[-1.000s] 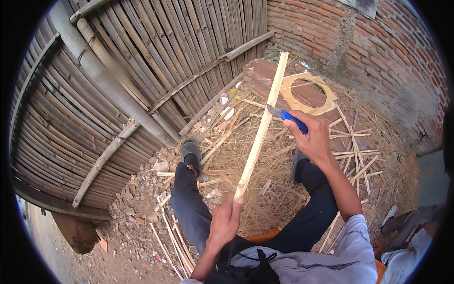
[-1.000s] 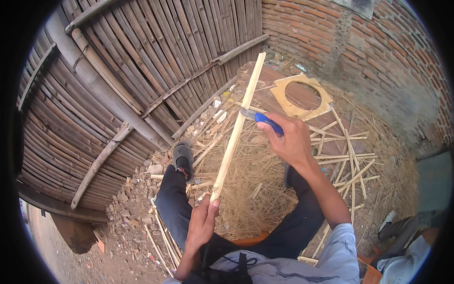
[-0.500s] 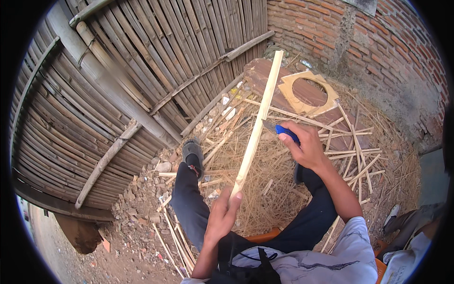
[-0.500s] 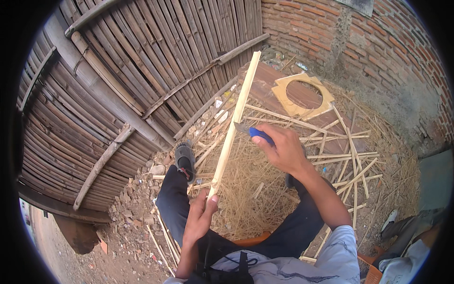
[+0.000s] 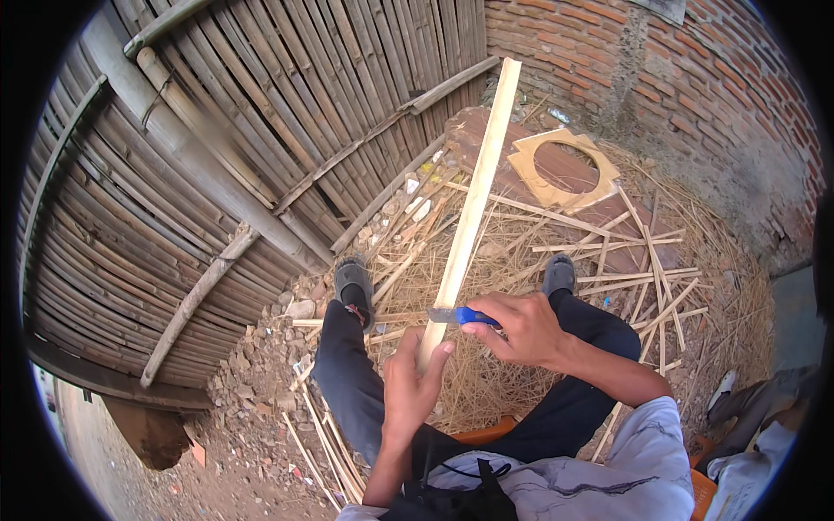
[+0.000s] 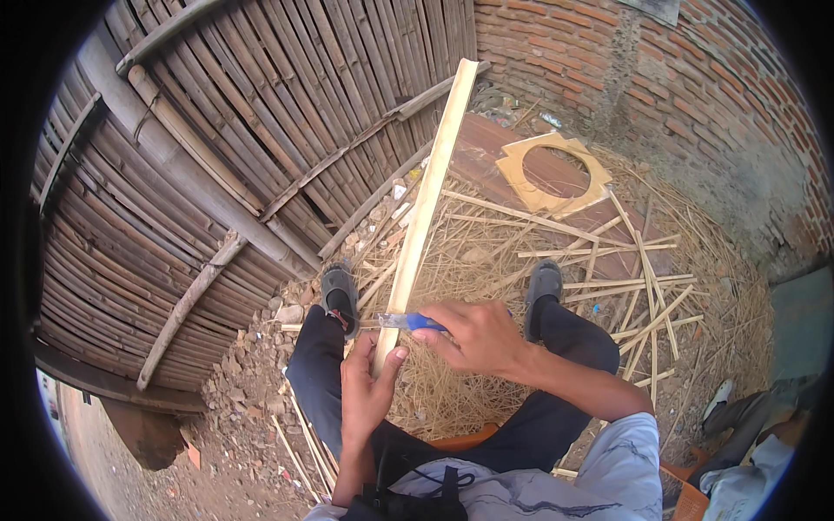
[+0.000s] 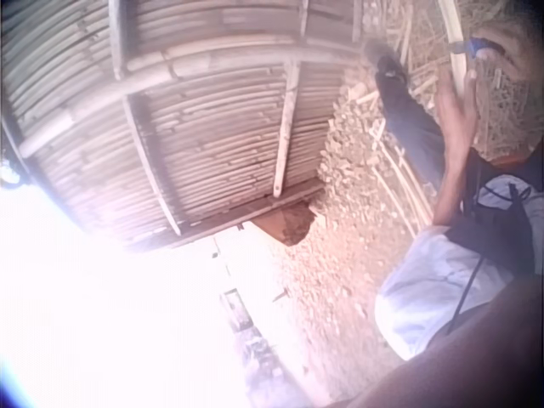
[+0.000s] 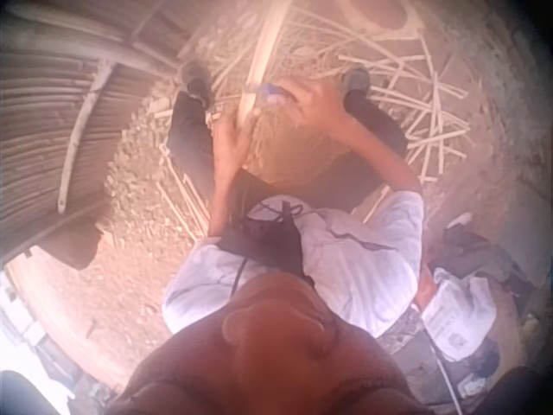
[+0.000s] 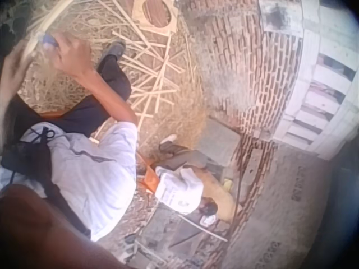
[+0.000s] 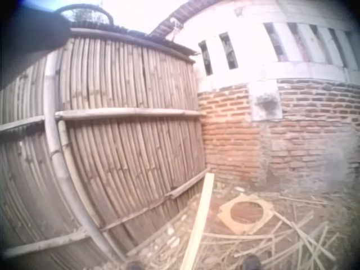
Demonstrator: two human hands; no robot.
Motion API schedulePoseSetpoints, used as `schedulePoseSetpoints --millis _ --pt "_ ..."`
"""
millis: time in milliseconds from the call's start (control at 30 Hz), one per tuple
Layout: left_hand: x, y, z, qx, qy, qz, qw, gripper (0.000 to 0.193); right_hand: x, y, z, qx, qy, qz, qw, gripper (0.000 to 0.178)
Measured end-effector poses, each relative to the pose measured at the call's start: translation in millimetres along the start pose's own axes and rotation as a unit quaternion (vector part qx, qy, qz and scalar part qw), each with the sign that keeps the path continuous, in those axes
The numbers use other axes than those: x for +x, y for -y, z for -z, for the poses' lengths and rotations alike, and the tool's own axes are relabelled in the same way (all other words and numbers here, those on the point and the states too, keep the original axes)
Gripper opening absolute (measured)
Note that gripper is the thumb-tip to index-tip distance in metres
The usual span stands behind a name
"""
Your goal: The person sits on the ground and uses a blue utility knife to shave thin strips of bamboo. They hold the bamboo strip in their left hand and scrape along its length with the knife in their right hand, producing fine shavings that fall to the ground.
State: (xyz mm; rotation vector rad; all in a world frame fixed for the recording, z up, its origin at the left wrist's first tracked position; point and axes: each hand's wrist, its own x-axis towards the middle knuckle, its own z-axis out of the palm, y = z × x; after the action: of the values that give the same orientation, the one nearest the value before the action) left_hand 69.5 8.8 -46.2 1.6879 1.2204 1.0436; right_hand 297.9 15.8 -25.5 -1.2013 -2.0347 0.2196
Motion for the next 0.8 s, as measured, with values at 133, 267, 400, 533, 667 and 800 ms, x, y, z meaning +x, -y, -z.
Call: schedulePoseSetpoints --millis 133,267,400,533,667,800 --pt "-1.0 -2.4 -2.2 -0.006 -0.011 -0.008 1.000 0.023 0.3 -0.7 -1.7 0.009 -0.035 0.009 0.999 0.029" --pt "-3.6 -2.5 -3.8 -0.049 -0.005 0.031 0.998 0.021 1.3 2.8 0.0 0.016 -0.040 0.005 0.999 0.029" --pt "-4.9 -2.2 -2.5 -0.065 0.006 0.050 0.997 0.020 2.8 8.2 1.9 0.011 -0.061 -0.001 0.998 0.028" --pt "-4.6 -2.5 -1.3 -0.086 0.015 0.051 0.995 0.018 5.9 10.1 5.1 0.003 -0.067 -0.002 0.998 0.027" --pt "-6.1 -2.6 2.0 -0.095 0.030 0.071 0.992 0.018 7.4 11.6 8.6 -0.020 -0.067 0.007 0.998 0.027" --pt "-9.8 2.9 3.8 -0.090 0.034 0.069 0.993 0.018 8.2 11.3 9.3 -0.039 -0.066 0.016 0.997 0.028"
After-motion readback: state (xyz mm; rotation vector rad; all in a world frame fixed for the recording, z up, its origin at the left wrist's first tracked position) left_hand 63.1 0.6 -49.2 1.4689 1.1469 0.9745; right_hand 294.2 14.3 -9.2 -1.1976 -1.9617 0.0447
